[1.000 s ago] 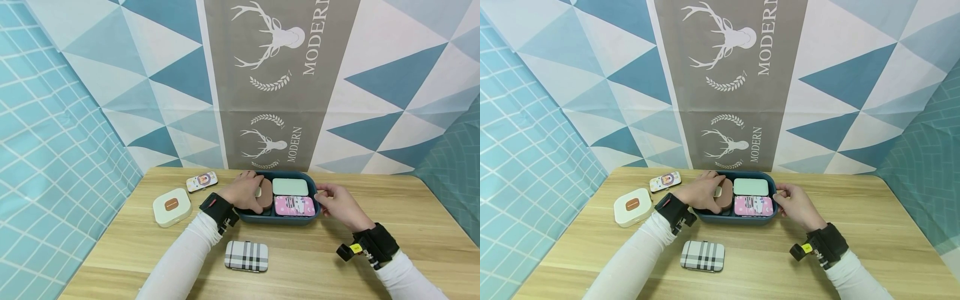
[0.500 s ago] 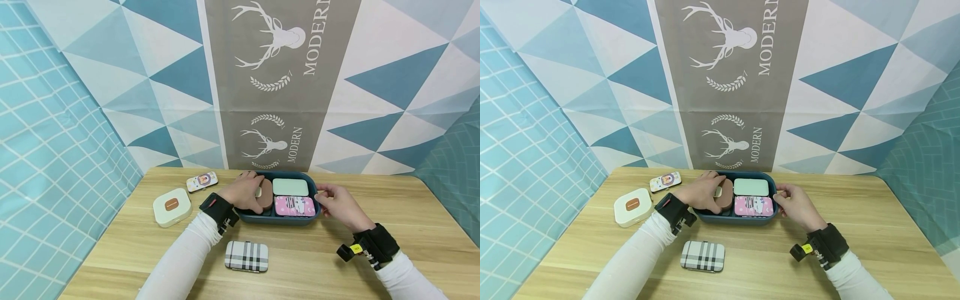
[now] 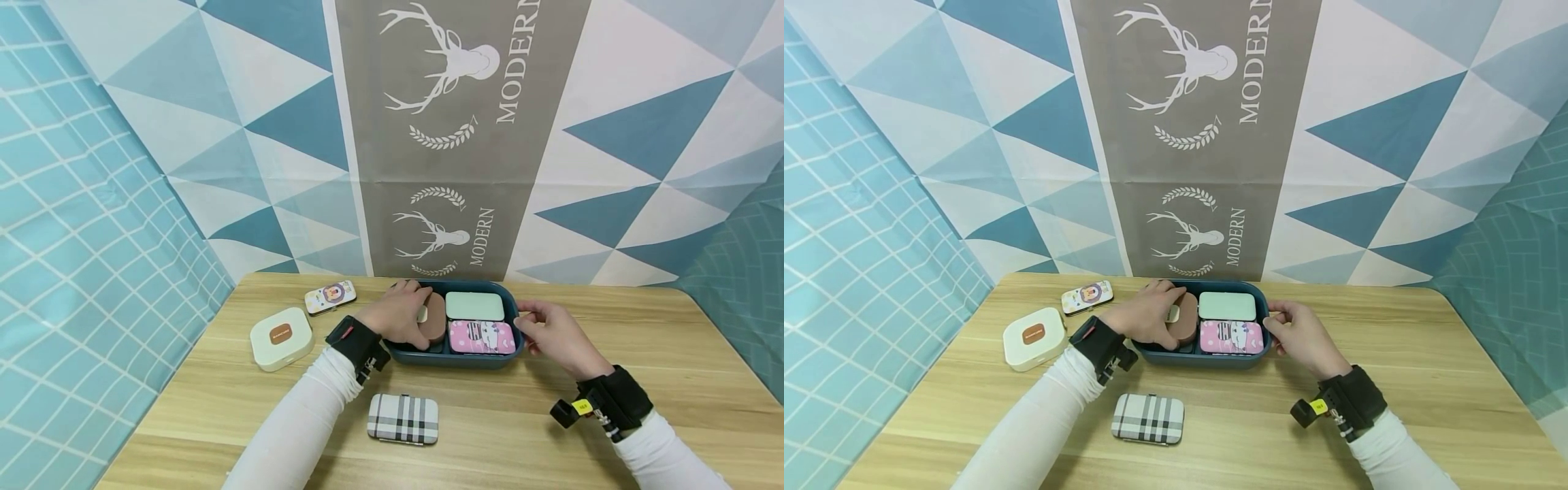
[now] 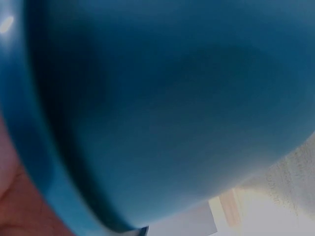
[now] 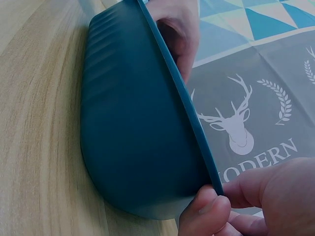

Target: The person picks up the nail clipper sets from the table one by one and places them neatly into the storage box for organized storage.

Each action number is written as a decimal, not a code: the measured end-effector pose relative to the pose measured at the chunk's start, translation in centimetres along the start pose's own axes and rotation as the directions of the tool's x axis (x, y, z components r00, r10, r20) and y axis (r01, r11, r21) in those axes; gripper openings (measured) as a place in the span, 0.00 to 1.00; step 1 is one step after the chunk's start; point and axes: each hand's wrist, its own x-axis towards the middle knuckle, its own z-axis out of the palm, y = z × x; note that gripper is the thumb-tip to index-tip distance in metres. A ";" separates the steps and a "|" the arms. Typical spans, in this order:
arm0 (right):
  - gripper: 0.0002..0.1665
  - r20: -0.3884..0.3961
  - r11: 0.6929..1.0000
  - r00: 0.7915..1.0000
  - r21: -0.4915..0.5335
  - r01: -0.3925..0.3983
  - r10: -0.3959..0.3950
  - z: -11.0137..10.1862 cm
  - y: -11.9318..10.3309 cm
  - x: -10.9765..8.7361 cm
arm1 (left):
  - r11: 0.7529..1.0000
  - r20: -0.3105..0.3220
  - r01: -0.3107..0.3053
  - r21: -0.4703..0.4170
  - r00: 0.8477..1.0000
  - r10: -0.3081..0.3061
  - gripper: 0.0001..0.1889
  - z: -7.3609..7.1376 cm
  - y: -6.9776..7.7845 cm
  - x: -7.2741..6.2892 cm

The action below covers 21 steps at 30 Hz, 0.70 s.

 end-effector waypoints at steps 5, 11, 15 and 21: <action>0.29 0.001 1.000 1.000 0.002 0.001 -0.001 0.0 0.1 0.1 | 1.000 -0.001 0.009 0.003 1.000 -0.009 0.54 0.1 0.1 -0.1; 0.29 0.003 1.000 1.000 0.008 0.000 0.000 0.0 0.2 0.1 | 1.000 -0.020 0.018 -0.004 1.000 -0.018 0.54 0.3 0.2 -0.3; 0.29 0.006 1.000 1.000 0.011 0.002 -0.002 0.0 0.1 0.0 | 1.000 -0.033 0.005 0.000 0.999 -0.005 0.54 0.4 0.2 -0.3; 0.29 0.003 1.000 1.000 0.009 -0.001 0.001 0.0 0.1 0.0 | 1.000 -0.043 -0.007 -0.001 0.999 0.007 0.54 0.3 0.2 -0.5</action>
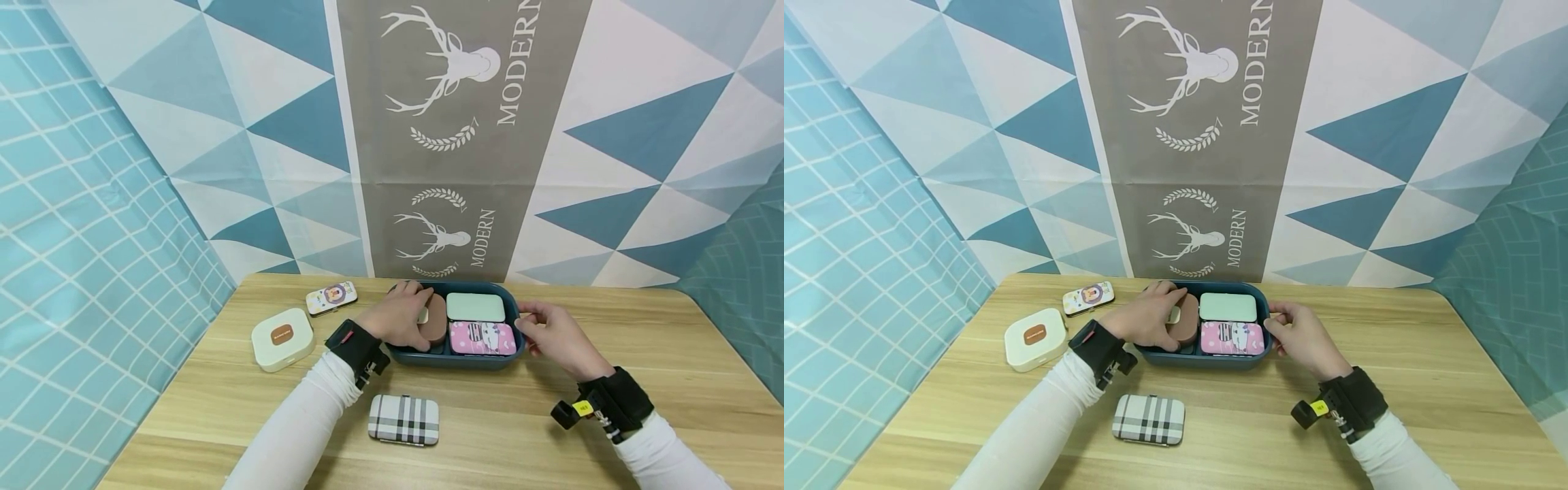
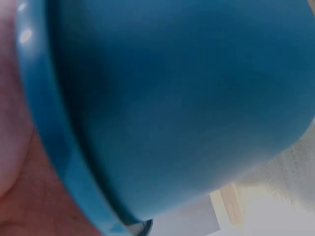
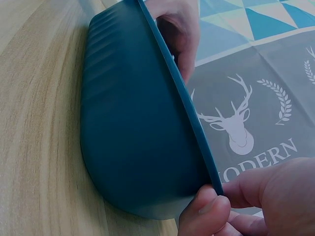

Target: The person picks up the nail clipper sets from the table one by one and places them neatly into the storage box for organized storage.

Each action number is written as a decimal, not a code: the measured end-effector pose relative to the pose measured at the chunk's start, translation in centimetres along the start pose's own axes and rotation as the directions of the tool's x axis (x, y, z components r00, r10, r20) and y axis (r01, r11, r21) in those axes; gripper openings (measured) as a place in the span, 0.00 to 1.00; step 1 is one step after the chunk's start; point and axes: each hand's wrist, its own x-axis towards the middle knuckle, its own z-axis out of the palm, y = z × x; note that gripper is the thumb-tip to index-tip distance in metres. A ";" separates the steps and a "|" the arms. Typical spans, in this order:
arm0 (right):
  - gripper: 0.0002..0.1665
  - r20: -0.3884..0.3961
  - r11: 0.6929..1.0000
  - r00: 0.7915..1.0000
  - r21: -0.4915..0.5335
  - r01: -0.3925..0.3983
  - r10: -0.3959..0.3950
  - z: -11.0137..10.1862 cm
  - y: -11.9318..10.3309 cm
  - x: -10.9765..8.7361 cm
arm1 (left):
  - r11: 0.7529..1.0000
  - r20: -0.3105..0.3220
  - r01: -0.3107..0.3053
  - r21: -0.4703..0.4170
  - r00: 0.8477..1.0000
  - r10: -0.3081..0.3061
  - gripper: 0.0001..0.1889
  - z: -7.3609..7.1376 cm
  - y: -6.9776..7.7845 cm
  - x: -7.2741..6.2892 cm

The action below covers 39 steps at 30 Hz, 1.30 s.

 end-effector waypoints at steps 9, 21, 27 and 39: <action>0.29 -0.003 1.000 1.000 -0.010 0.002 -0.002 0.0 0.1 0.0 | 0.999 -0.019 -0.017 -0.035 1.000 0.017 0.54 -0.5 0.2 -0.5; 0.30 -0.001 1.000 1.000 -0.006 -0.002 0.002 0.0 0.0 -0.1 | 0.996 -0.053 -0.034 -0.079 0.998 0.030 0.55 -0.6 -0.1 -0.9; 0.30 -0.002 1.000 1.000 -0.009 0.000 0.000 0.0 0.0 0.0 | 0.995 -0.065 -0.037 -0.095 0.997 0.031 0.55 -0.7 -0.4 -1.3; 0.30 0.002 1.000 1.000 0.002 -0.009 0.009 0.0 -0.1 -0.1 | 0.988 -0.119 -0.053 -0.144 0.992 0.036 0.55 -1.3 -1.2 -2.5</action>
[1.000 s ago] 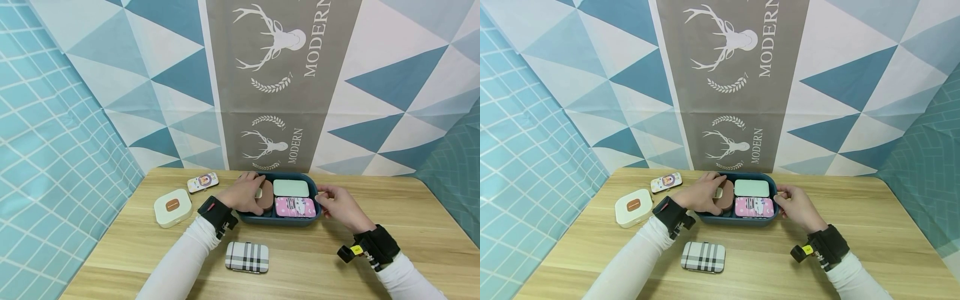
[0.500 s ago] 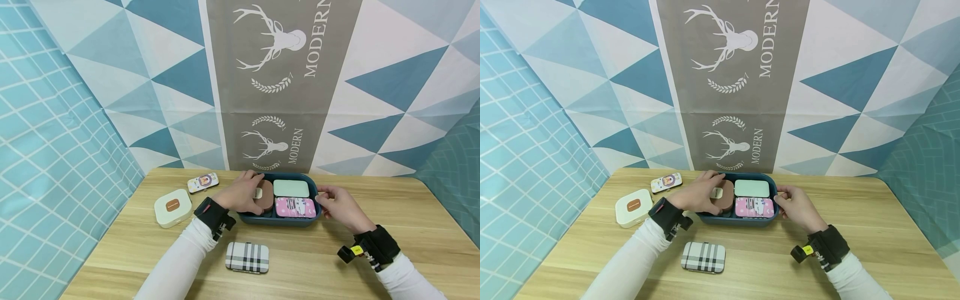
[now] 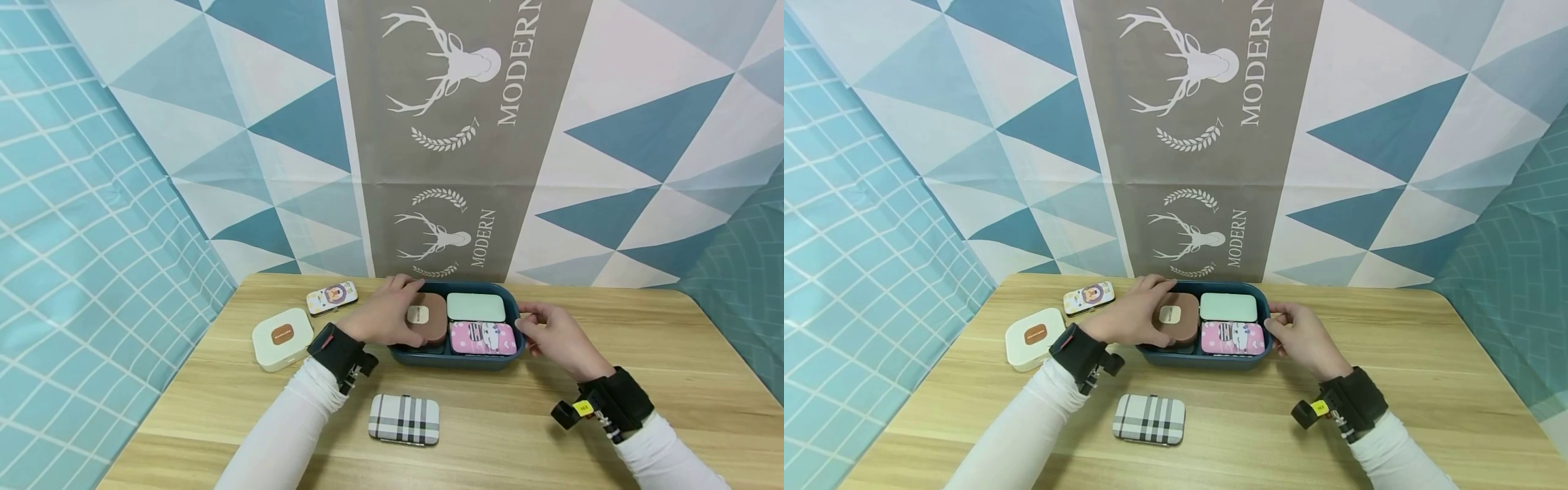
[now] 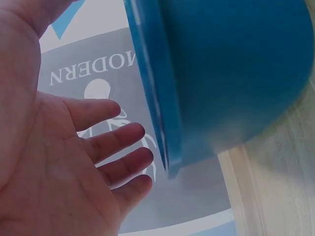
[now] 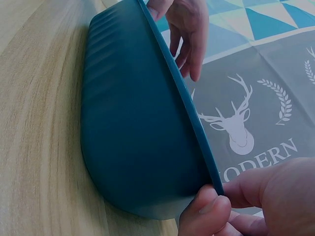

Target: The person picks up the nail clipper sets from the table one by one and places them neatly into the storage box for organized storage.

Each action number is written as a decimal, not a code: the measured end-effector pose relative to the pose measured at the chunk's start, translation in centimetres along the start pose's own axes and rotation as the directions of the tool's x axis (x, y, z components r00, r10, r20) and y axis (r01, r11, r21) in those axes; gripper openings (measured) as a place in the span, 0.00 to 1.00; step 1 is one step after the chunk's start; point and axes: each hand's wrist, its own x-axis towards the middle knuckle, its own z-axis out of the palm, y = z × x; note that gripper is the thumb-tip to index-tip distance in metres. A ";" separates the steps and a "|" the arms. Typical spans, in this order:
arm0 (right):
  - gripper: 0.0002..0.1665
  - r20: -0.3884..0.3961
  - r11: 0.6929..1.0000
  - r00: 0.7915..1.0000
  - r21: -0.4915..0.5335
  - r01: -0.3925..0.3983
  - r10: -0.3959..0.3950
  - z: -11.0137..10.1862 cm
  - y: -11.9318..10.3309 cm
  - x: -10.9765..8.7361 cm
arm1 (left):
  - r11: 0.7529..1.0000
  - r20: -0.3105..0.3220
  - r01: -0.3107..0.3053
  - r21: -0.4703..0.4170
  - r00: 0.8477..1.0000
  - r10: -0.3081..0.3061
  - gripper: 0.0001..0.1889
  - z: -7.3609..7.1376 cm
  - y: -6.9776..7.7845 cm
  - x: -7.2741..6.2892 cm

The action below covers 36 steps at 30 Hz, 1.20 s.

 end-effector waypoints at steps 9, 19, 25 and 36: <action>0.30 0.000 1.000 1.000 -0.002 0.004 -0.004 0.0 0.0 0.0 | 0.999 -0.025 0.006 -0.038 1.000 -0.007 0.54 -0.5 -0.7 -0.8; 0.30 0.001 1.000 1.000 0.010 0.002 -0.002 0.0 0.0 0.0 | 0.999 -0.050 0.006 -0.042 0.999 -0.008 0.54 -0.4 -1.4 -1.3; 0.30 -0.006 1.000 1.000 -0.003 0.000 0.000 0.1 0.0 0.0 | 0.997 -0.062 0.008 -0.081 0.998 -0.013 0.53 -0.6 -1.8 -1.8; 0.30 -0.008 1.000 1.000 -0.010 0.010 -0.010 0.1 -0.1 -0.1 | 0.994 -0.071 0.054 -0.091 0.996 -0.060 0.50 -1.3 -2.3 -2.6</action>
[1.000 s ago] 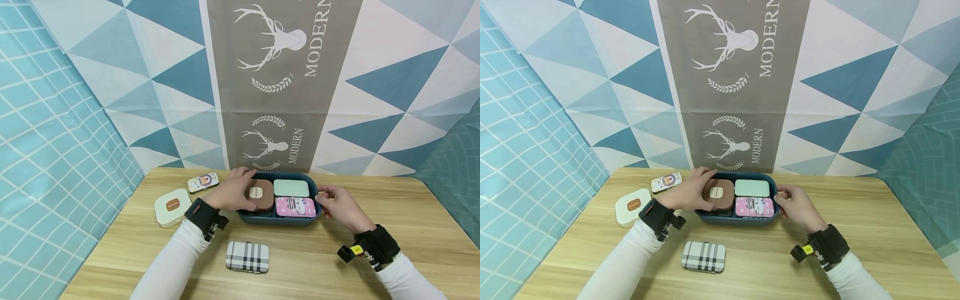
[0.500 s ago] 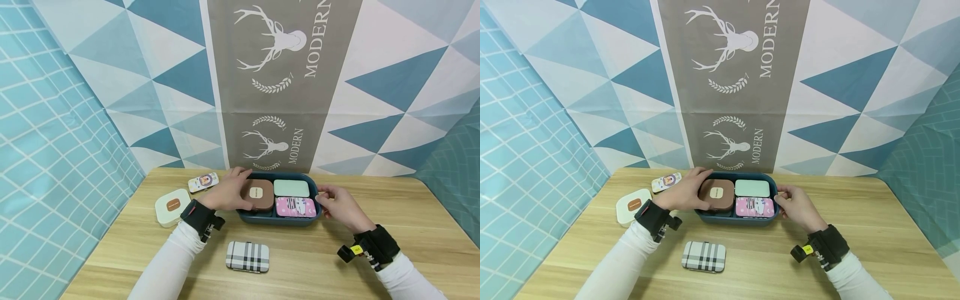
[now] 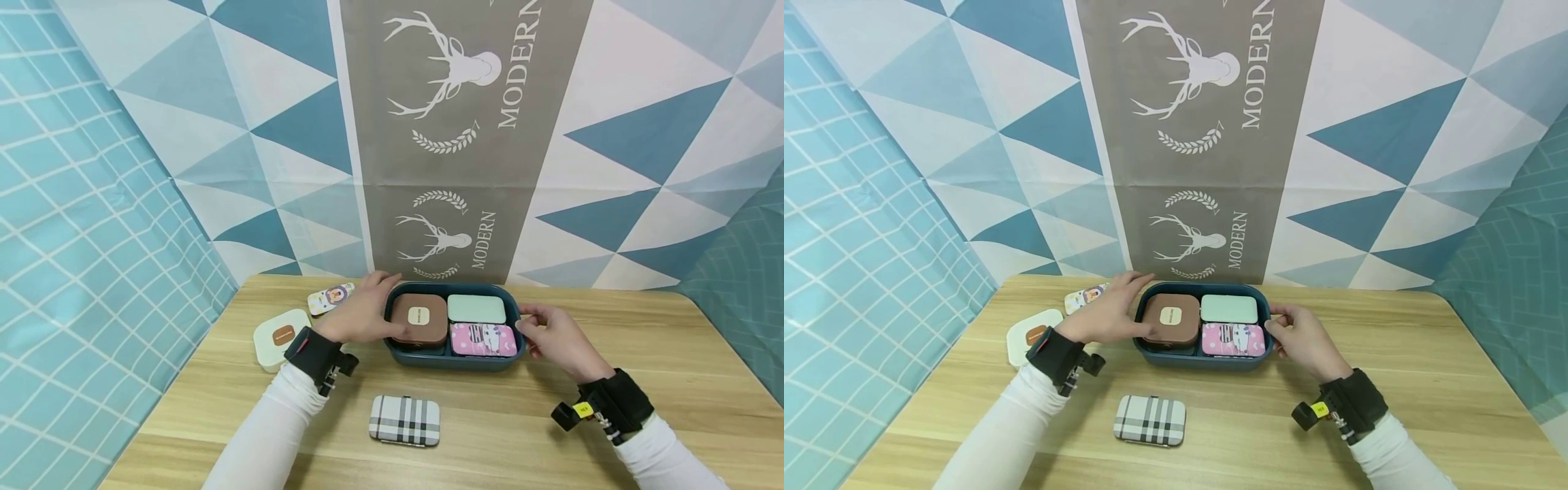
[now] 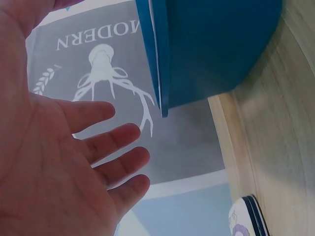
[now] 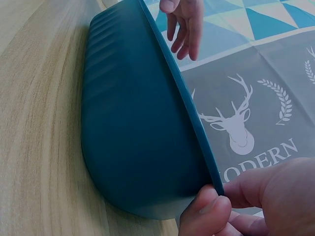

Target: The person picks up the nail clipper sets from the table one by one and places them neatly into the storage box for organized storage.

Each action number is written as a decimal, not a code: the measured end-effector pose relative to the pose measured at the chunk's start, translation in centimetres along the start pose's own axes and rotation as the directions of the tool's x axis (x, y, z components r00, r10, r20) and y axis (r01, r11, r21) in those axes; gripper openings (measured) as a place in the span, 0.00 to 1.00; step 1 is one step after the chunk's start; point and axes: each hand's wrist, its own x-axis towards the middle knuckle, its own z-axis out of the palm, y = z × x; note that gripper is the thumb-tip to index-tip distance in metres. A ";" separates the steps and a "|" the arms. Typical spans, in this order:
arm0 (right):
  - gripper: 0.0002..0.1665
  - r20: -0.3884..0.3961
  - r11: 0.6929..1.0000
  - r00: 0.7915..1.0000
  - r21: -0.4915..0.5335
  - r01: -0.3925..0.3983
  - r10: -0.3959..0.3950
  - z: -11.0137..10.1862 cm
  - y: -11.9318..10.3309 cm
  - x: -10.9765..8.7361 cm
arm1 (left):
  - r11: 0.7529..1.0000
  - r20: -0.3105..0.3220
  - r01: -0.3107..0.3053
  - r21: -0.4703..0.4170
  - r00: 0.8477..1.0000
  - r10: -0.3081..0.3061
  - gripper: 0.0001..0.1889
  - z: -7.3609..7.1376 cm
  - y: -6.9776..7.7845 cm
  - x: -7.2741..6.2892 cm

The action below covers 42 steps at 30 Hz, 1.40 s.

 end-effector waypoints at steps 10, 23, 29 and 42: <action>0.30 -0.001 1.000 1.000 0.000 -0.006 0.006 0.0 0.1 -0.1 | 0.997 -0.022 0.071 -0.019 0.997 -0.072 0.49 -0.5 -1.5 -0.7; 0.29 -0.005 1.000 1.000 -0.007 -0.008 0.008 0.0 0.1 0.0 | 0.996 -0.064 0.084 -0.034 0.994 -0.086 0.47 -1.3 -3.3 -1.3; 0.29 -0.006 1.000 1.000 -0.007 -0.009 0.009 0.1 0.1 0.0 | 0.994 -0.088 0.105 -0.037 0.990 -0.108 0.43 -1.1 -4.3 -1.5; 0.29 -0.009 1.000 1.000 -0.004 -0.015 0.015 0.1 0.1 -0.1 | 0.989 -0.085 0.145 -0.018 0.986 -0.146 0.43 -1.0 -6.2 -1.8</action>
